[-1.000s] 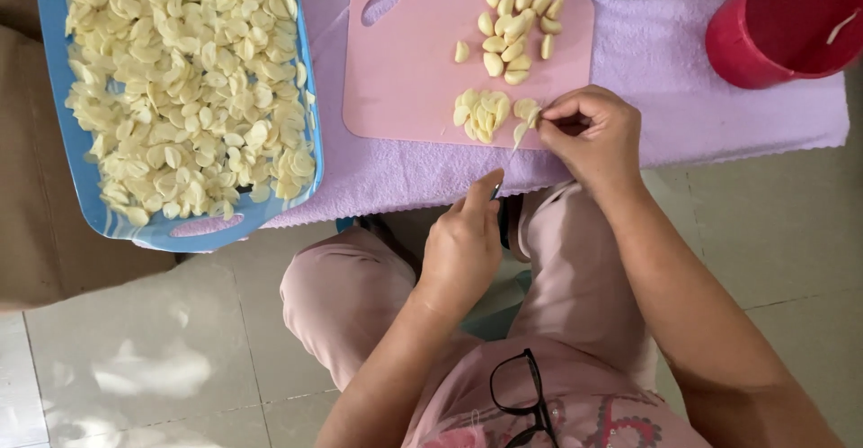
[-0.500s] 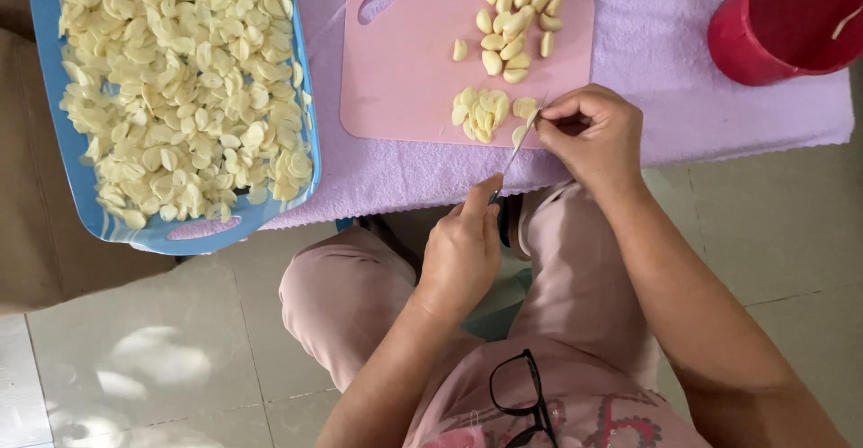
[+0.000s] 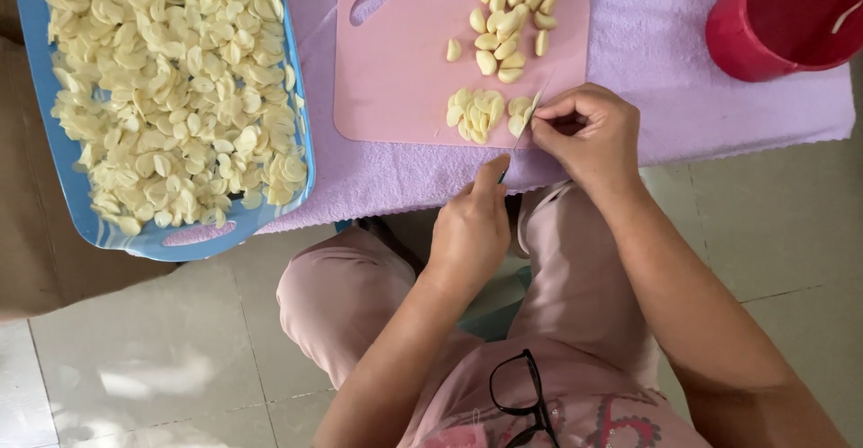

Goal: A person is manually slicing garlic cloves into thin pieces on a cutting board using a knife.

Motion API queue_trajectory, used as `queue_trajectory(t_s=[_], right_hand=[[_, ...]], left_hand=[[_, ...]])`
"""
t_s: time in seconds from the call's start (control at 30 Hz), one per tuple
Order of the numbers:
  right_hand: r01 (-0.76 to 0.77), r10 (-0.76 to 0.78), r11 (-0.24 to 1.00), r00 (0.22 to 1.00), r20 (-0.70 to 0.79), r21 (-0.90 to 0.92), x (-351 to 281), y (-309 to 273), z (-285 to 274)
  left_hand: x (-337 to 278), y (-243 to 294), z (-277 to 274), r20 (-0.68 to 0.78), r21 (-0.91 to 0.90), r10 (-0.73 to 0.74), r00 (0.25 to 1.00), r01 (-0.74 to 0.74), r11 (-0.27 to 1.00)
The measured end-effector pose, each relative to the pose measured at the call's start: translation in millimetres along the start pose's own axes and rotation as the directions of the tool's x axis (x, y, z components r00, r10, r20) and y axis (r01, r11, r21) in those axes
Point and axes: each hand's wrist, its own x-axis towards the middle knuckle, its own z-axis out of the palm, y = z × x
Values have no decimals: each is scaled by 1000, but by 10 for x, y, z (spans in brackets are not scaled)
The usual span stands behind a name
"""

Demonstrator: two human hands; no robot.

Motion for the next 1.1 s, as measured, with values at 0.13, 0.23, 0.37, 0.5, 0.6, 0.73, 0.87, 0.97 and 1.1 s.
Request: queue_trajectory(t_s=[0.13,0.23,0.37,0.5,0.6,0.73,0.87,0.97,1.1], right_hand=[[0,0,1000,1000,3,-14,1,-20,-5],[10,-11,999,1000,-4,-36,2,-24,6],[3,-3,998,1000,4,-57,-5,-79,2],[13,-13,1000,1000,-7,-21,-7,-96,15],[21,-22,998,1000,-9,-52,-18,-62,7],[31,-32,999,999,-25,-21,-13,29,23],[50,-51,998,998,-22,-26,-26,46,28],[50,-50,999,999,-21,-21,-25,48,24],[47,-48,999,999,-25,-14,-27,54,23]], left_hand=[[56,30,80,-31,137,27,999,-23,990],[-57,0,30,-33,164,23,999,-18,986],[-231,-108,-108,3,-11,-30,1000,30,1000],[-158,-85,-290,20,-316,-166,986,164,934],[-168,-52,-224,-31,-126,-77,997,73,989],[-210,41,-274,-19,-126,-32,999,29,992],[-257,58,-319,-12,-151,-25,1000,23,988],[-279,67,-317,-2,-157,-29,1000,28,987],[-271,47,-321,7,-117,-27,1000,28,993]])
